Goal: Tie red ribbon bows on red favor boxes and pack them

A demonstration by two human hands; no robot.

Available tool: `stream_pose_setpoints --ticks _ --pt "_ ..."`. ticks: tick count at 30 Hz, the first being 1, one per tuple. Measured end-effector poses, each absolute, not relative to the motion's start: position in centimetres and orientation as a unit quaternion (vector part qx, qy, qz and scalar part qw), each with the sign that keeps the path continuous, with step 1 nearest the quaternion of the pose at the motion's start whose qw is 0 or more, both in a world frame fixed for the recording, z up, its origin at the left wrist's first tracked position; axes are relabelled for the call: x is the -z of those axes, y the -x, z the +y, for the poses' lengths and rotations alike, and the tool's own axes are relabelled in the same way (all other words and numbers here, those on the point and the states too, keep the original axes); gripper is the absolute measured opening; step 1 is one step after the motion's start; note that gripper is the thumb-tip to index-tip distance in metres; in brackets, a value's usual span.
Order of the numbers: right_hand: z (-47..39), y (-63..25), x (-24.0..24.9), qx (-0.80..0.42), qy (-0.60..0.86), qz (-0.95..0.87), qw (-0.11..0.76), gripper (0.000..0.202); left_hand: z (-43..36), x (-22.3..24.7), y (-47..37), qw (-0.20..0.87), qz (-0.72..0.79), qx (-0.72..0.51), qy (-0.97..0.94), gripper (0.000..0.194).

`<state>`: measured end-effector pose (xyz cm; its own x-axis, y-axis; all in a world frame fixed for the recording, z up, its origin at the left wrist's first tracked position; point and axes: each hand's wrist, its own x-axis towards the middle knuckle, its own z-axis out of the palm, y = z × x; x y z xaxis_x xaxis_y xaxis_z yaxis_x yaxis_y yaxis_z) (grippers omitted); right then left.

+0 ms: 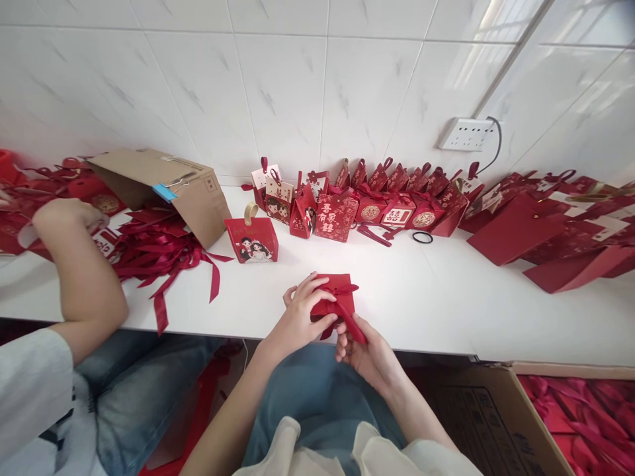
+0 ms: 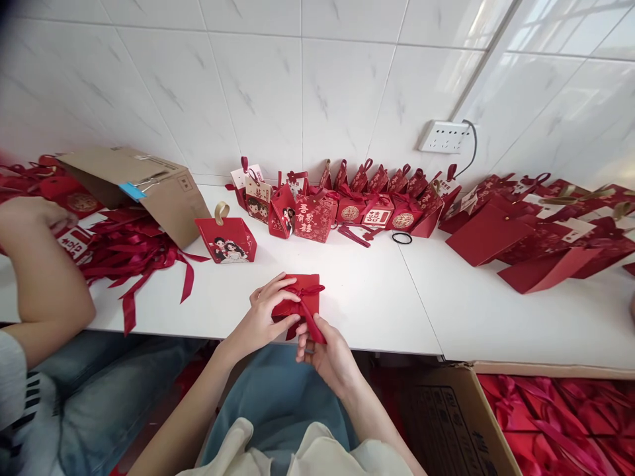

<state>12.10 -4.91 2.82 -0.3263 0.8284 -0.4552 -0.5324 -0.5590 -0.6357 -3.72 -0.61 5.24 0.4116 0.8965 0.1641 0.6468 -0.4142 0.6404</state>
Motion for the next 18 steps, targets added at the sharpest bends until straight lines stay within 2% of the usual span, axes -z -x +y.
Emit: stream_pose_setpoints --ticks 4,7,9,12,15,16,18 --pt "-4.9 -12.0 -2.8 -0.782 0.393 -0.208 0.436 0.032 -0.6 -5.0 3.7 0.249 0.481 -0.256 -0.801 0.010" --pt "-5.0 -12.0 -2.9 -0.715 0.445 -0.305 0.444 0.038 -0.6 -4.8 3.7 0.251 0.484 -0.258 -0.798 0.011" --pt "-5.1 -12.2 -3.2 -0.615 0.516 -0.418 0.426 0.037 -0.7 -4.8 3.8 0.250 0.482 -0.255 -0.800 0.018" --pt "-5.3 -12.8 -3.9 -0.363 0.618 -0.559 0.416 0.027 -0.7 -4.8 3.9 0.245 0.473 -0.241 -0.811 0.030" --pt "-5.4 -13.3 -4.1 -0.141 0.643 -0.623 0.423 0.019 -0.7 -4.9 4.0 0.248 0.473 -0.230 -0.814 0.028" --pt "-5.5 -13.3 -4.0 -0.115 0.639 -0.636 0.417 0.019 -0.7 -4.9 4.0 0.251 0.474 -0.230 -0.812 0.026" --pt "-5.7 -13.1 -3.5 -0.144 0.630 -0.654 0.394 0.022 -0.7 -5.0 3.9 0.263 0.476 -0.233 -0.806 0.025"
